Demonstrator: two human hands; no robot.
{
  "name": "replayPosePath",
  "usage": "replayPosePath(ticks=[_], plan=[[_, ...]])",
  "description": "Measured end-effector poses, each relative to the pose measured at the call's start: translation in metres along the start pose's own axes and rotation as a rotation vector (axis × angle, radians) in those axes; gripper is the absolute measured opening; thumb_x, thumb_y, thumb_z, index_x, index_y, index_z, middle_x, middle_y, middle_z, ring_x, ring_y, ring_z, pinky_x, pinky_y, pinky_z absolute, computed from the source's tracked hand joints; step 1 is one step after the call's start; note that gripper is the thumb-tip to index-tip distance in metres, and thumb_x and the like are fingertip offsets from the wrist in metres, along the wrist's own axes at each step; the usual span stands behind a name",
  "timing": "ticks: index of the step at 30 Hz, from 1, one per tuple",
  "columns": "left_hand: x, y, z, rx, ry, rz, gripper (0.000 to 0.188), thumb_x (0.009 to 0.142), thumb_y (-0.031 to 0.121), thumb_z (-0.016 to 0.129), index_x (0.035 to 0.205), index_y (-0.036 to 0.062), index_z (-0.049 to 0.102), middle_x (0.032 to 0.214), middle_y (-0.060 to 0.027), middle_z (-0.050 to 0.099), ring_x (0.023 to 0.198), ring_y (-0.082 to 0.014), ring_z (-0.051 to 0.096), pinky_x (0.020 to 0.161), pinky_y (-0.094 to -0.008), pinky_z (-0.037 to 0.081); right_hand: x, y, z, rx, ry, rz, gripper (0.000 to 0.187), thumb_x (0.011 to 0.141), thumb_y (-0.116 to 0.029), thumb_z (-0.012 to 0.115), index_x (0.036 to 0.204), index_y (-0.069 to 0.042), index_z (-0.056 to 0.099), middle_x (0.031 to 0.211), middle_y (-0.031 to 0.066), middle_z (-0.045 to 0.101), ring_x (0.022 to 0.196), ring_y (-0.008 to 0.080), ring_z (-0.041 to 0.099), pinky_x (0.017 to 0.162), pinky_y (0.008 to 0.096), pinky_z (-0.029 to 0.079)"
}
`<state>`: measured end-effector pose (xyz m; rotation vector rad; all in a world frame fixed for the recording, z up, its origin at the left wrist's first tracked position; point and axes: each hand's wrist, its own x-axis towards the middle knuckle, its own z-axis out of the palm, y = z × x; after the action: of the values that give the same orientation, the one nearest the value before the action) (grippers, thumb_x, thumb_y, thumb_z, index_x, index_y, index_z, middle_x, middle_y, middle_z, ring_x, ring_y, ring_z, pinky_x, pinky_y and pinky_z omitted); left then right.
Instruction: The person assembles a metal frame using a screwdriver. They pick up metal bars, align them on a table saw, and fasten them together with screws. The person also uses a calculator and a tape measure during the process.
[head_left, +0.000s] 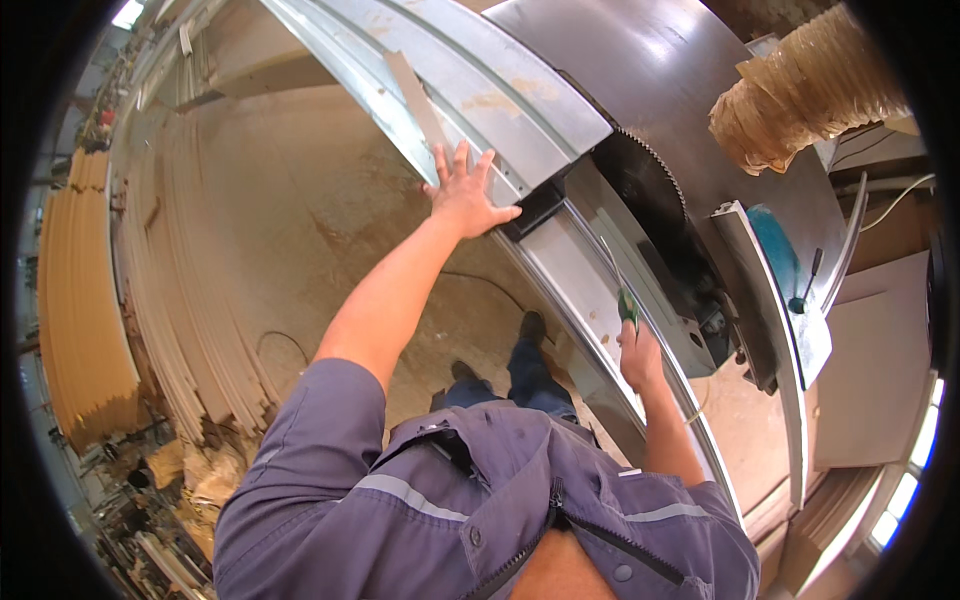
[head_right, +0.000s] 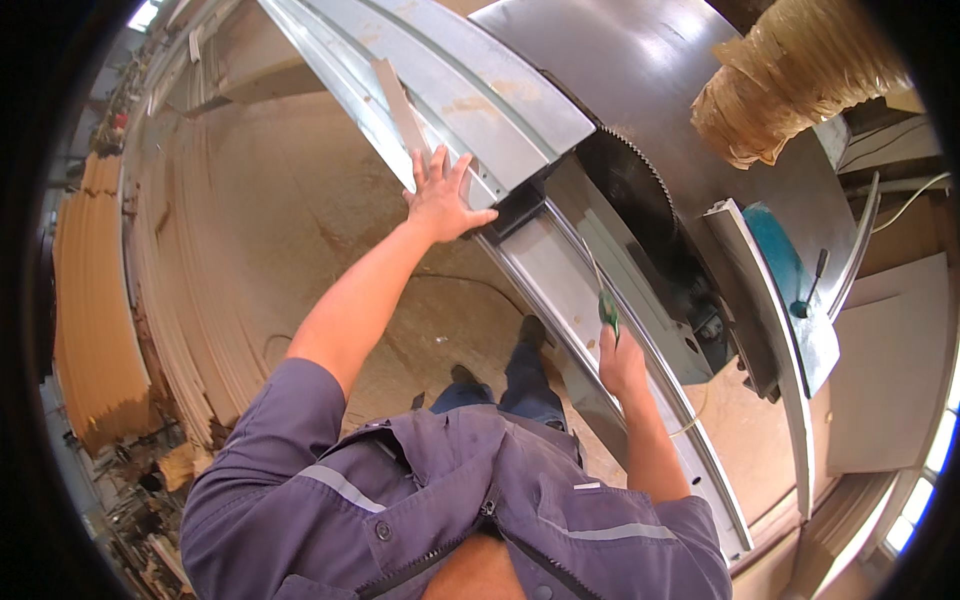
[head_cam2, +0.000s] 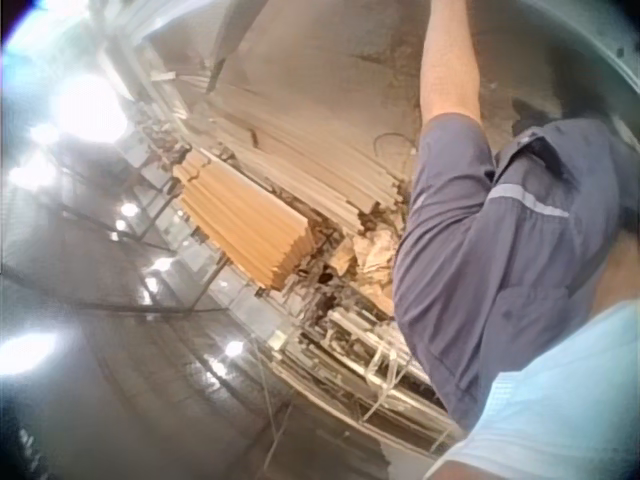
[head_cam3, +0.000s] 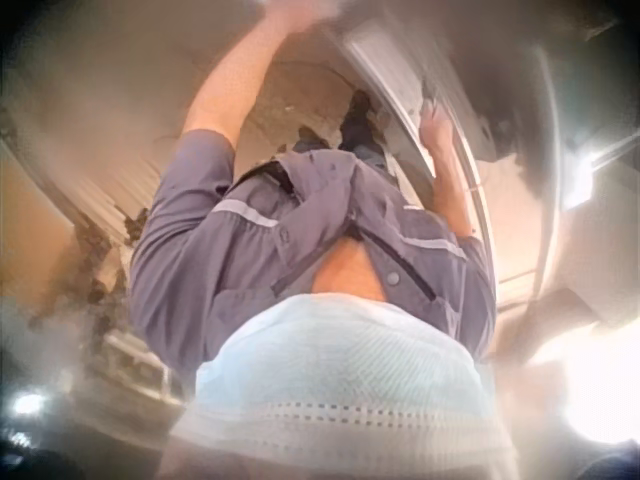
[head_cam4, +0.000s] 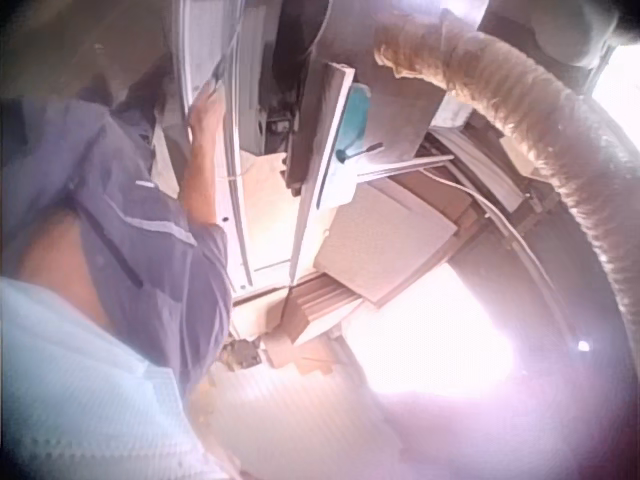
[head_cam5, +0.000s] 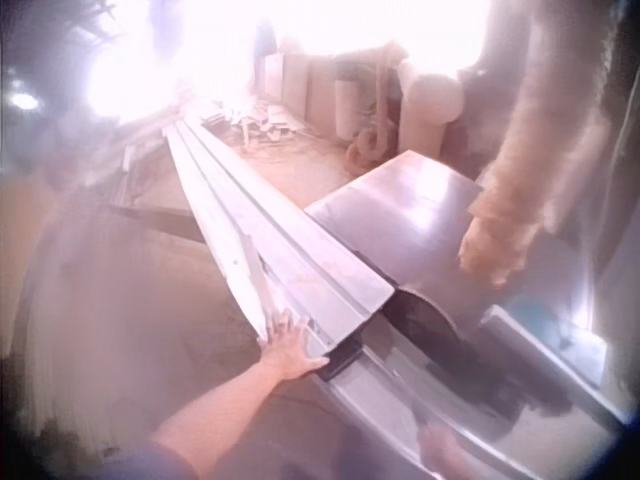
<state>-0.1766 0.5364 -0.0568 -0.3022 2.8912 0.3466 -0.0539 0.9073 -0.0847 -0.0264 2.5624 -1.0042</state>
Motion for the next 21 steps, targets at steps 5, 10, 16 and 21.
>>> replayPosePath(ticks=[5,10,16,21], plan=[[-0.008,-0.028,-0.003,-0.232,-0.013,0.098,0.114,0.066,0.073,0.071,0.155,0.0314,0.013,0.162,-0.0099,0.002,0.148,-0.0406,-0.006,0.106,-0.0723,0.024,-0.143,-0.012,0.013,-0.338,-0.263,-0.146,0.035,0.095,-0.033,0.056,0.105,0.0,0.052,0.103,0.0289,0.056,0.09,0.0484,0.06,0.077,0.0536,0.049],[-0.09,-0.11,0.037,-0.545,0.478,0.119,0.085,0.084,0.057,0.064,0.15,0.0161,0.03,0.155,-0.0164,0.026,0.146,-0.0366,0.016,0.115,-0.0507,0.024,-0.166,0.005,0.063,-0.6,-0.172,0.096,0.045,0.097,-0.039,0.052,0.103,0.005,0.047,0.106,0.0323,0.054,0.093,0.0503,0.059,0.079,0.0555,0.049],[-0.37,-0.288,0.208,-0.742,0.101,-0.399,0.081,0.088,0.05,0.062,0.142,-0.0049,0.039,0.144,-0.0292,0.042,0.135,-0.0397,0.041,0.111,-0.0429,0.033,-0.103,-0.069,0.108,-0.685,-0.081,0.046,0.048,0.098,-0.042,0.048,0.102,0.006,0.048,0.109,0.0331,0.056,0.096,0.0481,0.062,0.081,0.0531,0.052],[-0.647,-0.358,0.243,-0.613,-0.546,-0.861,0.077,0.084,0.041,0.067,0.137,-0.0092,0.043,0.14,-0.0304,0.046,0.132,-0.0395,0.045,0.109,-0.0408,0.038,-0.046,-0.133,0.144,-0.715,-0.011,-0.161,0.049,0.098,-0.042,0.049,0.102,0.007,0.046,0.095,0.0306,0.062,0.09,0.0469,0.065,0.078,0.0522,0.053]])
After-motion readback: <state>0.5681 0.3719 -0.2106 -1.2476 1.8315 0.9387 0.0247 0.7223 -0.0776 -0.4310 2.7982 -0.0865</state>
